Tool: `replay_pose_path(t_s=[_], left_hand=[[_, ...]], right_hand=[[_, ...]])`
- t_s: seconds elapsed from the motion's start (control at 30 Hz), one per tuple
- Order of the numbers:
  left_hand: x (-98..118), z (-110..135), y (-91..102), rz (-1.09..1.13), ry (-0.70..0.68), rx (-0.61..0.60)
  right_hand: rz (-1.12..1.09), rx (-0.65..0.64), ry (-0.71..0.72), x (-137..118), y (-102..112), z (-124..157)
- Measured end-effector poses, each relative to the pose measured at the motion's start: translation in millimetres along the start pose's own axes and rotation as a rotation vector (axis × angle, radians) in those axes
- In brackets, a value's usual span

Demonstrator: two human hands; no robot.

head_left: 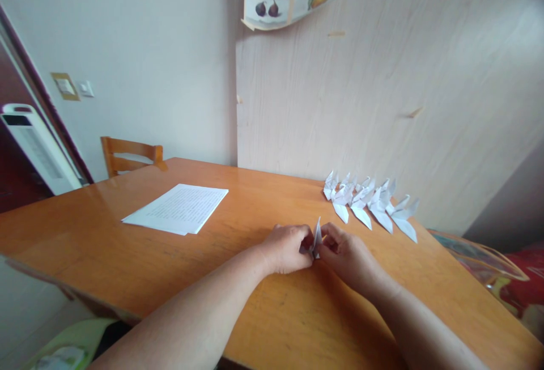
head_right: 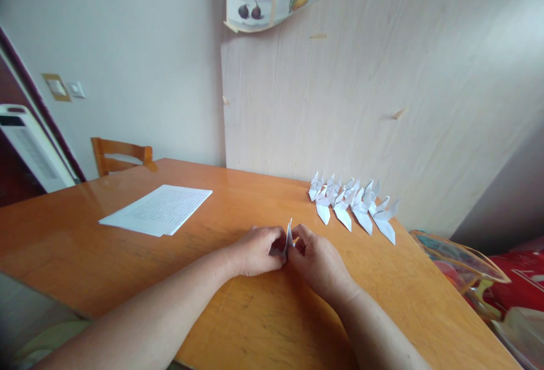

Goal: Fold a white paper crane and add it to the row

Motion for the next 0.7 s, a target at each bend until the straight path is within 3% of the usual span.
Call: replay_pose_path(t_s=[0.5,0.7], left_hand=[[1.2,-3.0,-5.6,-0.046,0.010,0.002],[0.1,-3.8,-6.0,-0.002,0.047,-0.010]], right_hand=[[-0.051,0.045,-0.050,6.1,0.1,-3.6],[-0.031,0.024,-0.037,-3.5,2.7,2.6]])
Point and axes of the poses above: each hand's wrist, its own z-axis away from the middle knuckle, its own y-axis out of the back of the hand, x = y × z, the point moved 2 cm from there along -z, towards the middle knuckle, and after that the axes turned 2 degrees about -y, right-handed, at the moved point
